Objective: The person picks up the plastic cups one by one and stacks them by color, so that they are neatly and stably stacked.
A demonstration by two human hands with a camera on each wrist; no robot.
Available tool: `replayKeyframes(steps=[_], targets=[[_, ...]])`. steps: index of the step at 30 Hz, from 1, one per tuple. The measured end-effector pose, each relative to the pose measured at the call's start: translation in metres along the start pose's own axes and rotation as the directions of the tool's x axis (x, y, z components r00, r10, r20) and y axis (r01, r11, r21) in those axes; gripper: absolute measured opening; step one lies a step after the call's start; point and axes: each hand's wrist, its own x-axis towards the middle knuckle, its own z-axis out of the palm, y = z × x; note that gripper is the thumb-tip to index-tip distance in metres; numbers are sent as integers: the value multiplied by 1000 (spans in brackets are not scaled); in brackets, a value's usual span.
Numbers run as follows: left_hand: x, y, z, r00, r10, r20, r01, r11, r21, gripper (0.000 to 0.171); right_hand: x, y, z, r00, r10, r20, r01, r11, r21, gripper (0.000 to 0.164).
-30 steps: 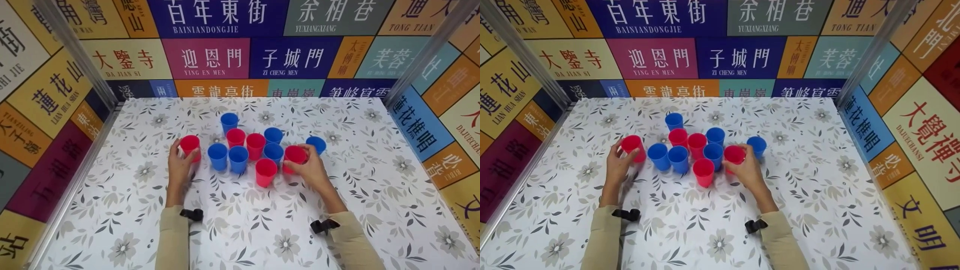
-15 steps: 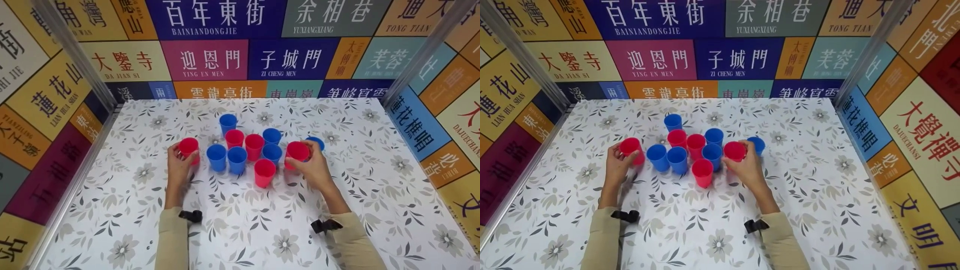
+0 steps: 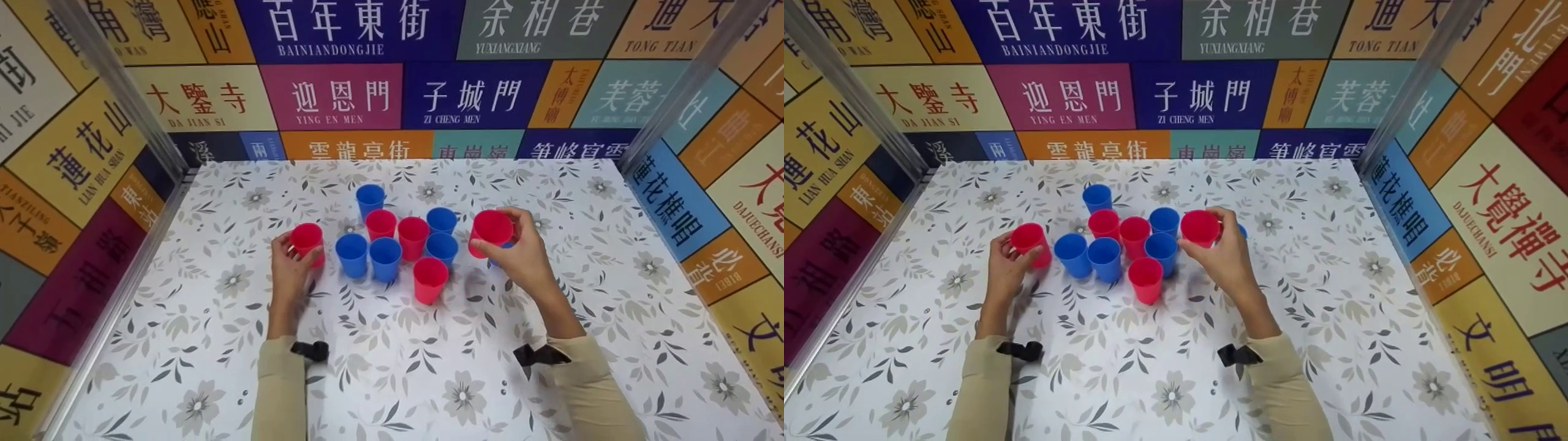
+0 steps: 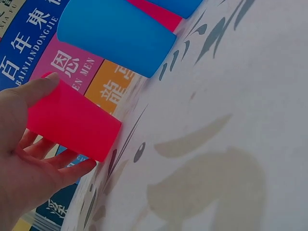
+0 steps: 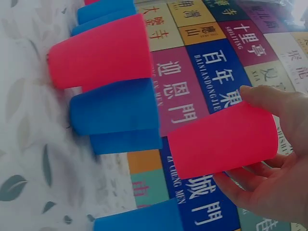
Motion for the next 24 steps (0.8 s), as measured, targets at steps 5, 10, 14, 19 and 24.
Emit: replayKeyframes(steps=[5, 10, 14, 19, 24], targets=[[-1, -1, -1, 1000, -7, 4, 7, 1000, -14, 73, 6, -15, -1, 999, -26, 23, 25, 998, 54, 75], [-2, -1, -1, 1000, 10, 7, -10, 1000, 14, 73, 13, -24, 5, 997, -45, 63, 39, 995, 94, 72], [-3, -1, -1, 1000, 15, 8, -15, 999, 39, 72, 16, -31, 10, 994, -43, 96, 33, 994, 105, 72], [-3, -1, -3, 998, 56, 23, -57, 996, 66, 69, 20, -39, 19, 990, -66, 128, 45, 986, 158, 69], [-2, 0, -4, 996, 82, 26, -84, 988, 132, 68, 22, -47, 30, 984, -72, 163, 30, 969, 244, 64]])
